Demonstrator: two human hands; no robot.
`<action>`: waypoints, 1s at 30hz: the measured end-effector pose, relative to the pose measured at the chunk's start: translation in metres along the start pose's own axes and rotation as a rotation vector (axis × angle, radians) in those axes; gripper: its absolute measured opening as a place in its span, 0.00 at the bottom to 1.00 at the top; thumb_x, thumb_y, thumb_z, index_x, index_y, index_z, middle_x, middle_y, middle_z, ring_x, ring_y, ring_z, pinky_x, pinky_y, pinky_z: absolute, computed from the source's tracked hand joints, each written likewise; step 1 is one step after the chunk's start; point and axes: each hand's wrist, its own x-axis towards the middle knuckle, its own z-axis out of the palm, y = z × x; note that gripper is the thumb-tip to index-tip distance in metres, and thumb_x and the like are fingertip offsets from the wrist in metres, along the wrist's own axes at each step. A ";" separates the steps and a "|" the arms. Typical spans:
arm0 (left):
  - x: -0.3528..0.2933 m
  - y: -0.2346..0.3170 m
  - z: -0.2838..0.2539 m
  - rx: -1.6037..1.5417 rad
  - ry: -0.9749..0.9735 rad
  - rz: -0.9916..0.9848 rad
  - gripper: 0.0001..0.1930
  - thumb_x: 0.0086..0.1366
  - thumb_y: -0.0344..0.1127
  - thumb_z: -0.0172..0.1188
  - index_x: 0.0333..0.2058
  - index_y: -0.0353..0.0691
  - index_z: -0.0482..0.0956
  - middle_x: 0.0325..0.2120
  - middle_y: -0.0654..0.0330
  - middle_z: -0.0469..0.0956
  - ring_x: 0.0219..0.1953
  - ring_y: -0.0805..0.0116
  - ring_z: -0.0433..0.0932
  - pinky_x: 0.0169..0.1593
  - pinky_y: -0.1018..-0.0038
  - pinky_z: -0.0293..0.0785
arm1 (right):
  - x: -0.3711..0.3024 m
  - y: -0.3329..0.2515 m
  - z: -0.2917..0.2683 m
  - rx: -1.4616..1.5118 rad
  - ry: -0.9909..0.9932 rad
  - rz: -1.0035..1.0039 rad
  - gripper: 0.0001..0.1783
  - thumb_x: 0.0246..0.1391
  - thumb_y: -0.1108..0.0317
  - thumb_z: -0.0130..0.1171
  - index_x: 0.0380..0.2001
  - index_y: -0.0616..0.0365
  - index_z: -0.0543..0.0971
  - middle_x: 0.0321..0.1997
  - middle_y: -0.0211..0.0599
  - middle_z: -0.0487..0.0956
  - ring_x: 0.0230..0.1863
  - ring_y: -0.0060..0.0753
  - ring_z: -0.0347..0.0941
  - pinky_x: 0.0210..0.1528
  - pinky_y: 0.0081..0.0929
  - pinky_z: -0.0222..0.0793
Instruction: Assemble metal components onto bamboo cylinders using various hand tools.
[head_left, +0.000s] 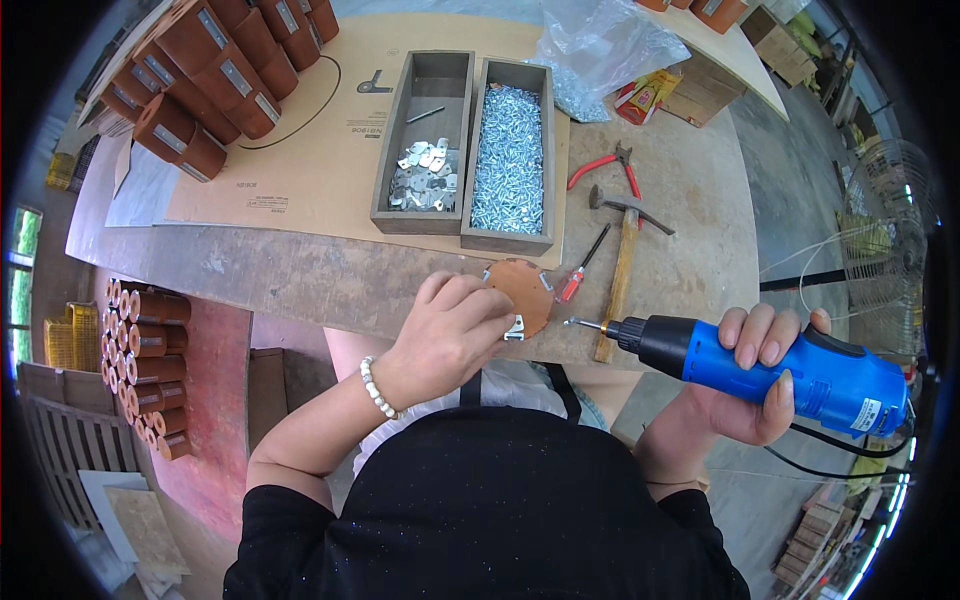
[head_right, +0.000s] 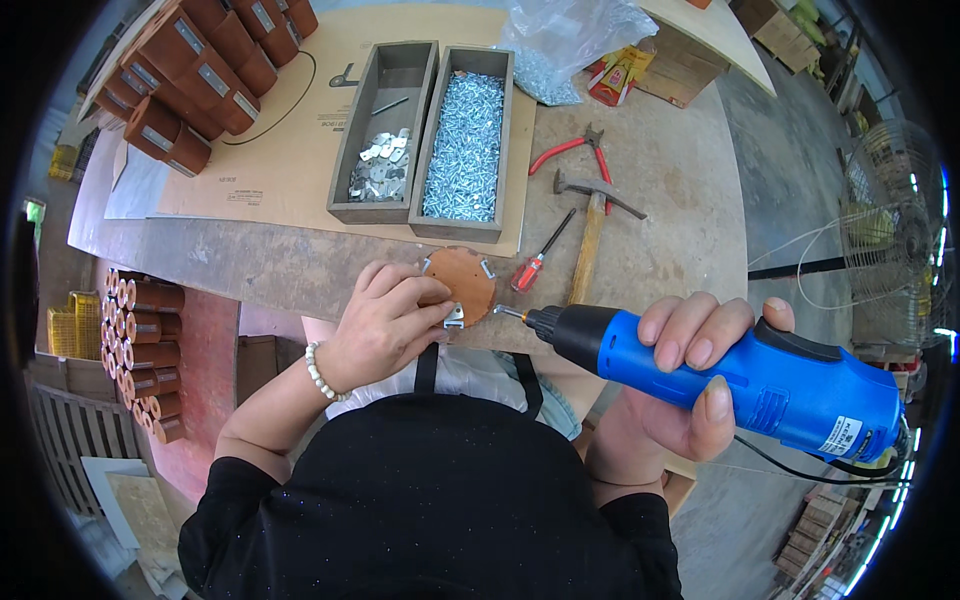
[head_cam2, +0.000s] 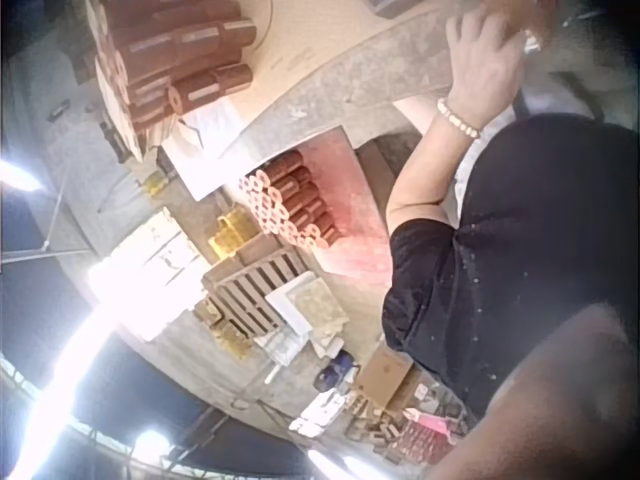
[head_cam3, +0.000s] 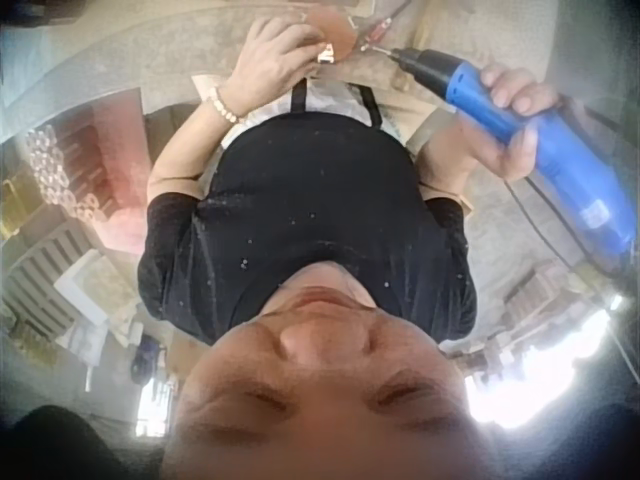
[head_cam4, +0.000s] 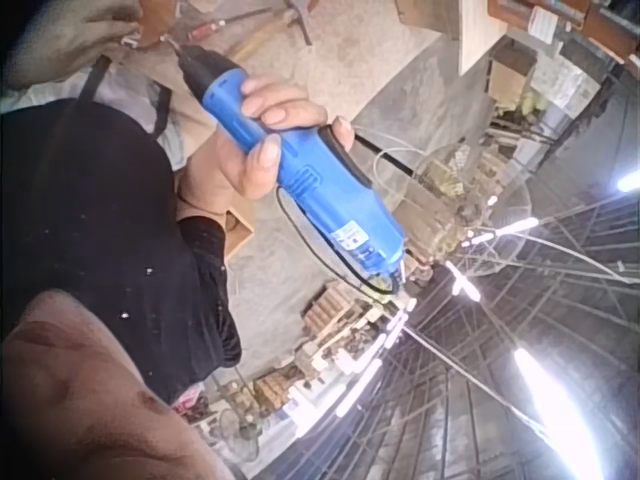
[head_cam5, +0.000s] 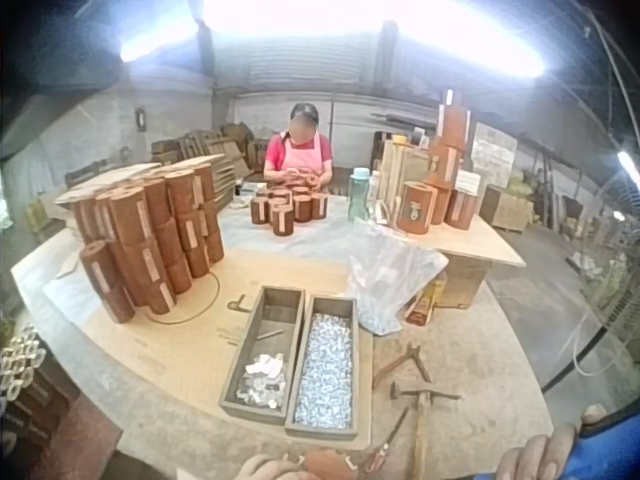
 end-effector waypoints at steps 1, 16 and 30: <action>0.000 0.001 0.000 -0.063 0.006 -0.041 0.19 0.42 0.33 0.65 0.37 0.38 0.78 0.39 0.62 0.72 0.43 0.60 0.68 0.47 0.64 0.61 | 0.000 0.000 0.000 -0.001 0.000 -0.002 0.35 0.45 0.68 0.53 0.57 0.60 0.54 0.30 0.34 0.66 0.27 0.28 0.65 0.33 0.30 0.64; -0.006 -0.010 -0.001 0.137 -0.012 0.067 0.19 0.43 0.34 0.63 0.39 0.45 0.78 0.42 0.63 0.73 0.45 0.62 0.69 0.49 0.61 0.63 | -0.001 -0.004 -0.010 -0.035 0.020 -0.024 0.34 0.46 0.68 0.52 0.57 0.61 0.54 0.30 0.35 0.66 0.28 0.28 0.65 0.34 0.32 0.65; -0.008 -0.027 -0.011 -0.097 0.465 -0.237 0.14 0.49 0.17 0.54 0.36 0.34 0.77 0.26 0.56 0.74 0.25 0.62 0.73 0.30 0.73 0.70 | -0.001 -0.001 -0.048 -0.092 0.140 -0.044 0.29 0.48 0.70 0.49 0.54 0.62 0.56 0.32 0.37 0.68 0.30 0.31 0.65 0.37 0.34 0.65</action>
